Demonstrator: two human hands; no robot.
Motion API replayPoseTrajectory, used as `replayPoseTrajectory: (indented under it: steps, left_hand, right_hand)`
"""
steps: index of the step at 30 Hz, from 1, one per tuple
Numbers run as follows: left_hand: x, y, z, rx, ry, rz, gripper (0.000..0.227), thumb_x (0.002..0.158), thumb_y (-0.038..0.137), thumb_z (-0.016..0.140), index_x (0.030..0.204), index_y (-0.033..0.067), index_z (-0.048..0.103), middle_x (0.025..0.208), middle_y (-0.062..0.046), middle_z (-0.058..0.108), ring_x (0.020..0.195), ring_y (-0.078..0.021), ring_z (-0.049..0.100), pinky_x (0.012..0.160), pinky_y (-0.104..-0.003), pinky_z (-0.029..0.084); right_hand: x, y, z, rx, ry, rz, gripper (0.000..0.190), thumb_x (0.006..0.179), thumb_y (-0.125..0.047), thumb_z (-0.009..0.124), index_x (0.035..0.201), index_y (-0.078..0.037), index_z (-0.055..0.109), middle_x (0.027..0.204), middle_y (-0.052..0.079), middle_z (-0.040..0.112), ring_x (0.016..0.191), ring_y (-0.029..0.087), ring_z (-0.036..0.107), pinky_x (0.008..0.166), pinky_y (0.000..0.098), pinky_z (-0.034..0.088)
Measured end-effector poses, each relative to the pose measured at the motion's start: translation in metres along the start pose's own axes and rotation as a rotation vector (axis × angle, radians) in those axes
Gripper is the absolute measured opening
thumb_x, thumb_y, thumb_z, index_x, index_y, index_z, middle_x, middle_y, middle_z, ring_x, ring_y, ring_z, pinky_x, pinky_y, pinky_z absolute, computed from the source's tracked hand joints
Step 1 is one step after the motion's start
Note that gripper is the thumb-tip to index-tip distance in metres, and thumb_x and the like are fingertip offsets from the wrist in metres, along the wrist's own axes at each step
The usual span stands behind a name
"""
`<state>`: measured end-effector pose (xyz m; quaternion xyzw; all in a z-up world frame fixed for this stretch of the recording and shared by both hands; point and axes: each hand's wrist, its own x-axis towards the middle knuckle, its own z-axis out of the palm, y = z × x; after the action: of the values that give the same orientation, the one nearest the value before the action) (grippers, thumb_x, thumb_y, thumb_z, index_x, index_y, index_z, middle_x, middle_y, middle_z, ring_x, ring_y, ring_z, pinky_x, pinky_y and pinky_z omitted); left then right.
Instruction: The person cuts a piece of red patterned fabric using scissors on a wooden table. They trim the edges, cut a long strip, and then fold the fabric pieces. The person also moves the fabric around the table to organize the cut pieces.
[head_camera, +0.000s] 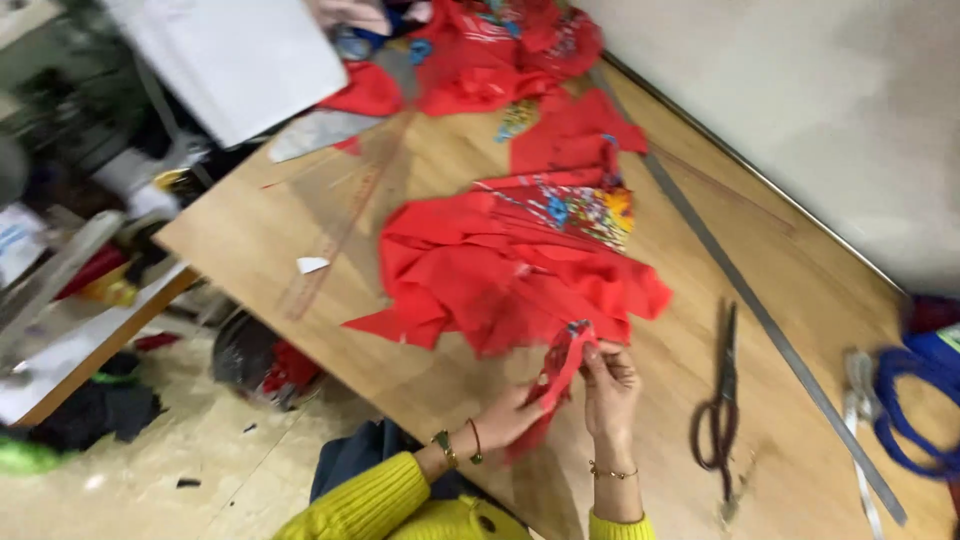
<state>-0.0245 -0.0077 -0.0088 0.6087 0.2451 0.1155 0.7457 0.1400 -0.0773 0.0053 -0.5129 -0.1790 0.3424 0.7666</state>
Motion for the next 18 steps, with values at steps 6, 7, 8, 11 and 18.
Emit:
replayPoseTrajectory:
  steps: [6,7,8,11,18]
  left_hand:
    - [-0.054,0.005,-0.047,0.443,0.135,0.177,0.033,0.108,0.034,0.039,0.12,0.0118,0.061,0.109,-0.019,0.074,0.094,-0.0408,0.07,0.08,-0.05,0.049]
    - [-0.063,0.019,-0.057,0.643,0.251,0.298,0.03,0.109,0.032,0.041,0.113,0.0101,0.061,0.095,-0.018,0.071,0.08,-0.0407,0.066,0.07,-0.051,0.048]
    - [-0.073,0.033,-0.066,0.85,0.362,0.41,0.029,0.109,0.029,0.042,0.106,0.0084,0.062,0.08,-0.017,0.068,0.067,-0.0405,0.062,0.06,-0.052,0.048]
    - [-0.092,0.061,-0.099,1.042,0.64,0.551,0.026,0.109,0.022,0.047,0.095,0.0062,0.063,0.092,-0.013,0.066,0.08,-0.0347,0.062,0.073,-0.047,0.044]
    - [-0.069,-0.017,-0.113,0.107,0.621,0.105,0.029,0.111,0.031,0.038,0.122,0.0153,0.06,0.106,-0.01,0.065,0.097,-0.0269,0.061,0.085,-0.038,0.043]
  right_hand:
    - [-0.004,0.017,0.067,-0.807,-0.035,-0.4,0.005,0.099,-0.004,0.071,0.103,-0.001,0.07,0.089,0.007,0.073,0.081,0.009,0.066,0.073,0.0226,0.056]
    - [-0.002,0.025,0.068,-0.918,-0.208,-0.335,0.006,0.098,-0.006,0.067,0.104,-0.004,0.07,0.09,0.006,0.073,0.081,0.012,0.067,0.074,0.0253,0.055]
    - [0.001,0.034,0.069,-1.027,-0.383,-0.274,0.009,0.098,-0.008,0.064,0.105,-0.006,0.07,0.091,0.005,0.073,0.081,0.014,0.068,0.074,0.0281,0.054]
    - [-0.008,0.036,0.093,-0.925,-0.729,0.002,0.023,0.085,0.009,0.06,0.094,-0.007,0.073,0.072,0.001,0.065,0.066,0.011,0.058,0.06,0.0254,0.049]
    - [0.0,0.09,0.107,-0.46,-0.708,0.248,0.017,0.084,0.006,0.075,0.098,-0.003,0.073,0.089,0.007,0.074,0.082,0.014,0.063,0.073,0.0267,0.051]
